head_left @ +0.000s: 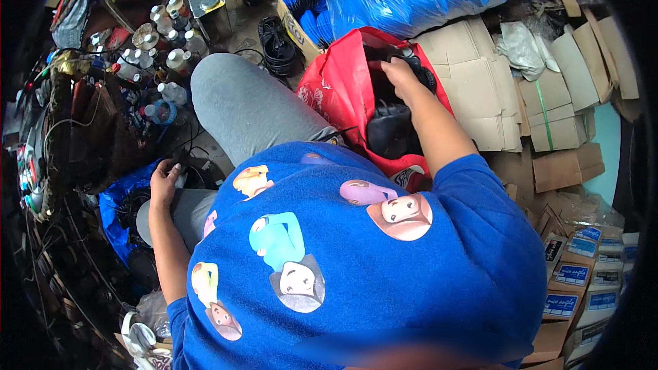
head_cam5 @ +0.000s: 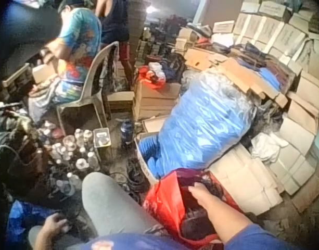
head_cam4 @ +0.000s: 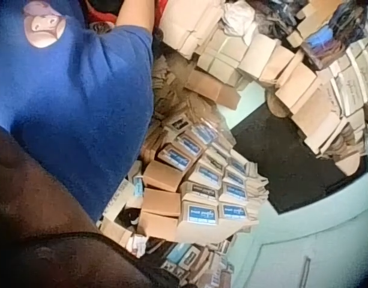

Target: The recorder is assembling shoe components, inspecting finished shoes, and organizing them in a manufacturing workshop.

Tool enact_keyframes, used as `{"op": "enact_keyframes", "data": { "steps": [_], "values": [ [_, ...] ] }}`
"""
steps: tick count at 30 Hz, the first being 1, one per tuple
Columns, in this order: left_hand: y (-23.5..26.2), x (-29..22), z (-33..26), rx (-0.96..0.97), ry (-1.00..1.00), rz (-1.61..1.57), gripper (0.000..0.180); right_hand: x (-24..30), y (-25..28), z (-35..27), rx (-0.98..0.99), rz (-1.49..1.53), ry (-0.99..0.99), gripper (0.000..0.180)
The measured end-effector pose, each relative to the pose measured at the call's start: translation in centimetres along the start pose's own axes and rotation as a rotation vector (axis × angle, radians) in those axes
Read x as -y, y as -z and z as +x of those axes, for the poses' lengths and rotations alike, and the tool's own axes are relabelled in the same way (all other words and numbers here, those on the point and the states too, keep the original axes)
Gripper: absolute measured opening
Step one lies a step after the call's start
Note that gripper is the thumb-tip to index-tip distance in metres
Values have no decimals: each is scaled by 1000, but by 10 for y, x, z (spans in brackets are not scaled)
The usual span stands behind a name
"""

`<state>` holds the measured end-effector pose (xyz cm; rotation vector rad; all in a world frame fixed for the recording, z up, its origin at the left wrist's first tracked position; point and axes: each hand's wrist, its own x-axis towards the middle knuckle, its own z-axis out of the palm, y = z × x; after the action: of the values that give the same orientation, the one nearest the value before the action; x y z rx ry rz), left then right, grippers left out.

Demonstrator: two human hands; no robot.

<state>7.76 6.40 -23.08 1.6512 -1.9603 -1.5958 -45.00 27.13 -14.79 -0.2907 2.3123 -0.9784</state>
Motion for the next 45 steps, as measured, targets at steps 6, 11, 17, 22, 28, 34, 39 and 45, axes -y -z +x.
{"op": "enact_keyframes", "data": {
  "steps": [6,11,17,22,28,34,39,45],
  "values": [
    [2,-7,-6,-57,-9,114,29,0,-5,32,379,-8,-149,79],
    [-7,-13,-6,-230,-157,295,35,8,-66,64,571,173,-215,50],
    [13,-6,-48,-647,-108,-453,24,14,-53,72,645,141,-235,48],
    [38,27,-84,-917,-13,-831,20,14,-47,51,524,218,-274,47],
    [45,33,-92,-1066,-66,-1283,21,8,23,49,253,405,-305,45],
    [49,54,-65,-887,-83,-1378,27,54,139,-30,460,680,-85,49],
    [64,102,-54,-822,-73,-1341,27,134,81,-120,-81,635,335,53],
    [45,53,-28,-735,-113,-1294,25,134,78,-168,-7,620,513,55]
  ]
}}
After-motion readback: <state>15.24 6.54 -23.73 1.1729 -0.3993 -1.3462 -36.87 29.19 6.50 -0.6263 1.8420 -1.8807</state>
